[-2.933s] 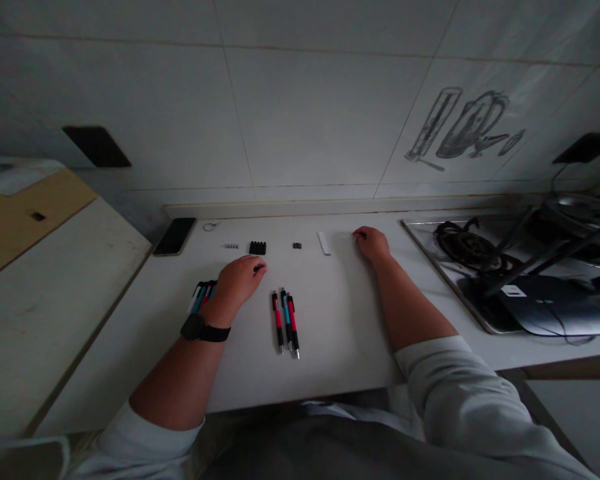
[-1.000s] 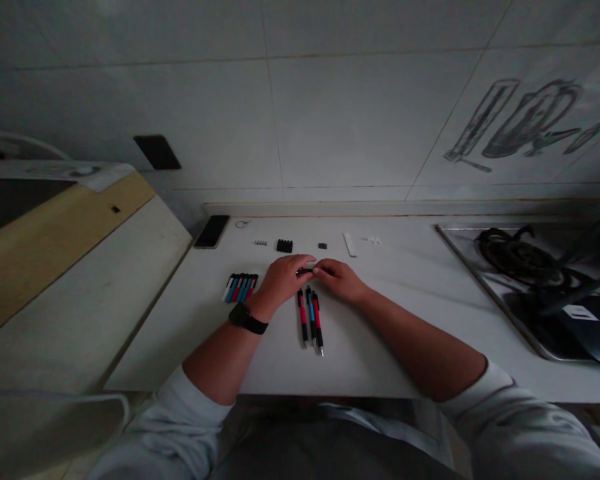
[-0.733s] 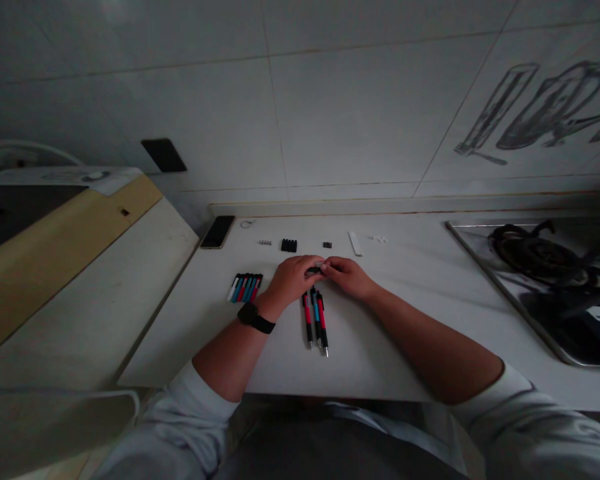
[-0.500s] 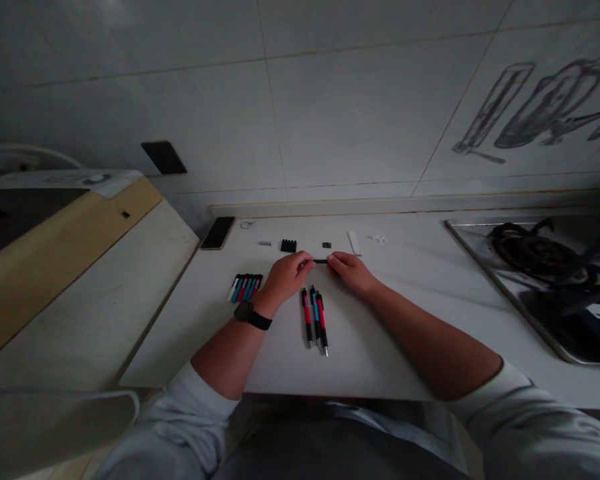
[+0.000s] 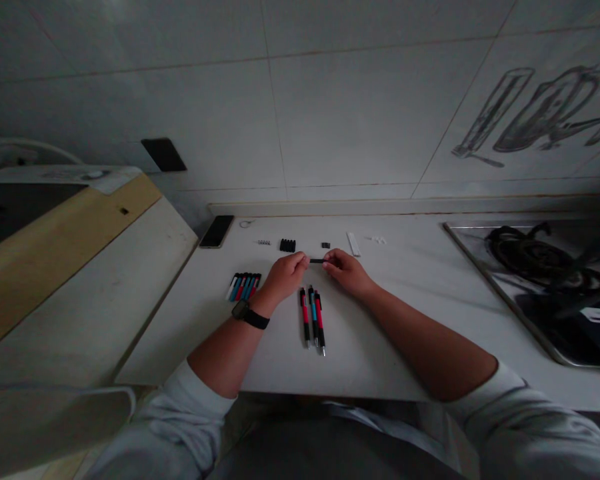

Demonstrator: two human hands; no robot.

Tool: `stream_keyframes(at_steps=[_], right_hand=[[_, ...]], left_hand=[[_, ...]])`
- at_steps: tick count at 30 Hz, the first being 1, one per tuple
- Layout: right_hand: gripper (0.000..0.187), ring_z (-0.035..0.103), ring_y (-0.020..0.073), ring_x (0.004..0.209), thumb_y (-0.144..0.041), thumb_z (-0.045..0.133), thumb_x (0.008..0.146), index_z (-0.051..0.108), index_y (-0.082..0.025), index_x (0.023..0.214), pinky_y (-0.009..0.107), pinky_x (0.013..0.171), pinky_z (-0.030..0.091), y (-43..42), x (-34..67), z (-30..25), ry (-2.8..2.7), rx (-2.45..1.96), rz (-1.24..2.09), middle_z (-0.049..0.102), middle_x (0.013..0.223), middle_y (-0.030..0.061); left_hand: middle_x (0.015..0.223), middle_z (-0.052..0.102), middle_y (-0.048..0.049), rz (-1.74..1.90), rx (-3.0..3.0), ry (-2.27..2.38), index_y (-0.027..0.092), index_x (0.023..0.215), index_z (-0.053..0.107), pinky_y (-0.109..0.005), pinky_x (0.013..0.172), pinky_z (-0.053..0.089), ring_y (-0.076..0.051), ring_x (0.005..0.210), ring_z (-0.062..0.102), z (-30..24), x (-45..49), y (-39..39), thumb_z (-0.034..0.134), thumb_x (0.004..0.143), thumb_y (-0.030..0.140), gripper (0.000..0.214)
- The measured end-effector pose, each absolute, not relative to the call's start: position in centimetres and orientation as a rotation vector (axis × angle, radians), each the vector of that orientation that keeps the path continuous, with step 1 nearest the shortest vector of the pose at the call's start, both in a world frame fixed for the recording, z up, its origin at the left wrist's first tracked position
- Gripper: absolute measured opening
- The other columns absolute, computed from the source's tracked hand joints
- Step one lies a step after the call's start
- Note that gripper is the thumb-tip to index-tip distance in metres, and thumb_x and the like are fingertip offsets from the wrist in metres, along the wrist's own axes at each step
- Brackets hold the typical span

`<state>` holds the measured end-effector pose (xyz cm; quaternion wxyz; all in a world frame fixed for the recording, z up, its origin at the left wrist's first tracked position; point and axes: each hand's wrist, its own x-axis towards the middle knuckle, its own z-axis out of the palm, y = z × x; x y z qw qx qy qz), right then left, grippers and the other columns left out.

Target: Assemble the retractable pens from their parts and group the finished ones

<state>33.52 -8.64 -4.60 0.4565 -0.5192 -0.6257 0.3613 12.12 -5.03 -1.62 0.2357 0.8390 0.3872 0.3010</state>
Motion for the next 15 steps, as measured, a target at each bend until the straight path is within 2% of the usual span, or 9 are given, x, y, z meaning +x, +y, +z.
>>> stream_keyframes(at_steps=[2,5,7,11,13,15], right_hand=[[0.037,0.053,0.0157,0.071,-0.058,0.059,0.090,0.060,-0.023,0.098,0.028,0.067,0.043,-8.73,33.40,-4.65,-1.516,-1.292,0.915,0.061,0.081,-0.0004],[0.042,0.053,0.0163,0.069,-0.060,0.046,0.098,0.062,-0.021,0.089,0.028,0.065,0.042,-8.89,33.41,-4.58,-1.563,-1.338,0.951,0.060,0.075,0.0004],[0.041,0.052,0.0163,0.070,-0.058,0.048,0.097,0.063,-0.021,0.089,0.028,0.066,0.041,-8.93,33.52,-4.55,-1.611,-1.348,0.919,0.060,0.075,0.0004],[0.034,0.053,0.0159,0.070,-0.054,0.057,0.093,0.063,-0.022,0.105,0.028,0.067,0.042,-8.80,33.75,-4.67,-1.631,-1.332,0.883,0.061,0.078,-0.0013],[0.034,0.053,0.0159,0.069,-0.053,0.050,0.097,0.063,-0.022,0.096,0.029,0.068,0.042,-8.69,33.81,-4.87,-1.651,-1.349,0.892,0.060,0.076,-0.0011],[0.031,0.053,0.0159,0.070,-0.050,0.051,0.097,0.062,-0.022,0.092,0.029,0.068,0.042,-8.58,33.87,-5.13,-1.666,-1.348,0.881,0.060,0.076,-0.0008]], left_hand=[[0.067,0.055,0.0021,0.825,2.272,1.080,0.020,0.077,0.053,-0.027,0.063,0.035,-0.014,0.064,0.050,-1.65,12.08,-4.98,0.042,0.104,0.034,0.033],[0.067,0.056,0.0020,0.800,2.259,1.083,0.020,0.077,0.054,-0.026,0.064,0.035,-0.014,0.064,0.051,-1.71,12.02,-4.92,0.042,0.104,0.036,0.034],[0.068,0.056,0.0019,0.786,2.259,1.082,0.020,0.077,0.053,-0.026,0.064,0.036,-0.014,0.065,0.050,-1.79,12.01,-4.88,0.041,0.104,0.037,0.034],[0.068,0.055,0.0020,0.773,2.254,1.083,0.020,0.076,0.051,-0.027,0.064,0.035,-0.014,0.064,0.050,-1.99,12.01,-4.82,0.042,0.104,0.037,0.034],[0.067,0.054,0.0021,0.768,2.265,1.077,0.020,0.075,0.050,-0.027,0.064,0.035,-0.014,0.064,0.050,-2.07,12.01,-4.83,0.042,0.104,0.038,0.035],[0.068,0.054,0.0022,0.768,2.284,1.070,0.020,0.075,0.050,-0.027,0.064,0.035,-0.014,0.065,0.050,-2.09,12.02,-4.89,0.042,0.104,0.038,0.035]])
